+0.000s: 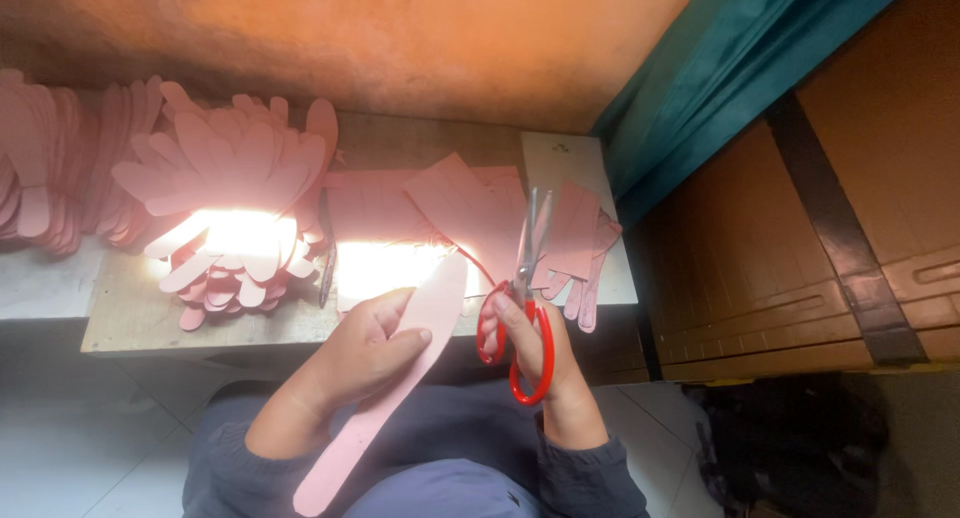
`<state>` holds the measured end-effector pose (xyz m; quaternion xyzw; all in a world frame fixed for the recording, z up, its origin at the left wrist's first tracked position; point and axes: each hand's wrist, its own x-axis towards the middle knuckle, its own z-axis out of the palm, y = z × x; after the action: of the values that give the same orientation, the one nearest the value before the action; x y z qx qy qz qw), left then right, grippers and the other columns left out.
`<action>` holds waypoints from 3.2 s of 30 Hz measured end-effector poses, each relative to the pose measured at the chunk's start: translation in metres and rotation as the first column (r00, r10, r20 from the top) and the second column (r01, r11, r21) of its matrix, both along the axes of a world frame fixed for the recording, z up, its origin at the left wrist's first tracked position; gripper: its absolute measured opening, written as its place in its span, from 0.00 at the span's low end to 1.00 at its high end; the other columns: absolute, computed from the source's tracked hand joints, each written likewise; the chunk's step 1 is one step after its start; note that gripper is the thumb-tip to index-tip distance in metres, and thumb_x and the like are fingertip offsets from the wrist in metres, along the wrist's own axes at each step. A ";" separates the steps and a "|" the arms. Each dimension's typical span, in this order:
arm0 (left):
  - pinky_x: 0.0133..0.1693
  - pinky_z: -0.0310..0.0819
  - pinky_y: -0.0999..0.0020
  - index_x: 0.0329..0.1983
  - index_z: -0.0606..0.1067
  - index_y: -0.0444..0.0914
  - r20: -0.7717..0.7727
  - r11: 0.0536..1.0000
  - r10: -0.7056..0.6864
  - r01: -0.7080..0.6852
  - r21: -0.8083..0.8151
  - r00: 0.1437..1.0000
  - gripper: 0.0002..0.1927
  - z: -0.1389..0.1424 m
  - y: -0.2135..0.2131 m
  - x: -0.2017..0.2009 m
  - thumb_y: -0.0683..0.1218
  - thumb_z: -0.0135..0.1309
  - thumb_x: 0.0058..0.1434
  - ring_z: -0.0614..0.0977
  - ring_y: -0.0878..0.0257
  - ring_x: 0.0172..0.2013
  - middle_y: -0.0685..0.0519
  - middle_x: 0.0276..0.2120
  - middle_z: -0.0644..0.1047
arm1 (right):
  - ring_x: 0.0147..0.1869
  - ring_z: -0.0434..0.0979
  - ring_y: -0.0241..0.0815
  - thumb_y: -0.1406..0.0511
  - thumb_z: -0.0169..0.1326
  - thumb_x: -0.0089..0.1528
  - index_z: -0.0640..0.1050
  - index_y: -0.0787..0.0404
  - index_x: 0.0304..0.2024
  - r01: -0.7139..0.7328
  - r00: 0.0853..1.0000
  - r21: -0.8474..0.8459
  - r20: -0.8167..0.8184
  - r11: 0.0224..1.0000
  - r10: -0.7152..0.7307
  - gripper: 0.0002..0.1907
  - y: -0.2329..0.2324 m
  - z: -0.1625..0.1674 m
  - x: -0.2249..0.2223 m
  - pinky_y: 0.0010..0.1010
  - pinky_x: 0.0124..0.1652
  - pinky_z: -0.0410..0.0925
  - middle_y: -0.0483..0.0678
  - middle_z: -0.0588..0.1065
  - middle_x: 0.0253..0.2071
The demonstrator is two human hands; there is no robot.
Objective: The person cuts pink paper sheets along pre-drawn outlines using red-handled scissors. The person holds the paper with the left hand and cuts with the right hand, producing multiple identical shapes that are stacked on the table.
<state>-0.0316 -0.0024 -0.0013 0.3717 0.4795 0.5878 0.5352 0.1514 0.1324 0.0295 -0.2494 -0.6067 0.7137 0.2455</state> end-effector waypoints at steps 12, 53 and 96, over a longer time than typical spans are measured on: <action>0.39 0.80 0.69 0.50 0.75 0.33 0.146 0.910 -0.323 0.349 -0.223 0.935 0.15 0.005 -0.016 -0.028 0.43 0.56 0.61 0.84 0.62 0.34 0.48 0.33 0.82 | 0.41 0.78 0.36 0.69 0.59 0.59 0.77 0.57 0.42 0.382 0.847 -0.245 -0.292 0.891 -0.444 0.09 0.026 -0.018 0.005 0.29 0.44 0.71 0.43 0.77 0.37; 0.31 0.76 0.76 0.47 0.67 0.33 -0.074 0.751 0.636 -0.595 0.286 0.768 0.08 0.021 0.007 0.020 0.44 0.48 0.72 0.81 0.72 0.29 0.50 0.31 0.82 | 0.34 0.76 0.36 0.66 0.52 0.61 0.75 0.68 0.44 -0.337 0.917 0.241 0.302 0.910 0.260 0.12 -0.053 -0.001 -0.011 0.30 0.38 0.73 0.49 0.75 0.32; 0.46 0.75 0.72 0.51 0.67 0.34 -0.226 0.701 0.694 -0.571 0.428 0.683 0.08 0.012 0.004 0.022 0.43 0.44 0.75 0.78 0.68 0.42 0.51 0.42 0.76 | 0.25 0.69 0.34 0.66 0.50 0.64 0.76 0.66 0.32 -0.234 0.944 0.433 0.316 0.870 0.096 0.10 -0.049 -0.017 -0.008 0.29 0.28 0.68 0.46 0.71 0.20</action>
<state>-0.0097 0.0021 0.0103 0.3662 0.5678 0.7263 0.1259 0.1432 0.0835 0.0126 -0.2301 -0.8080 0.5224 0.1459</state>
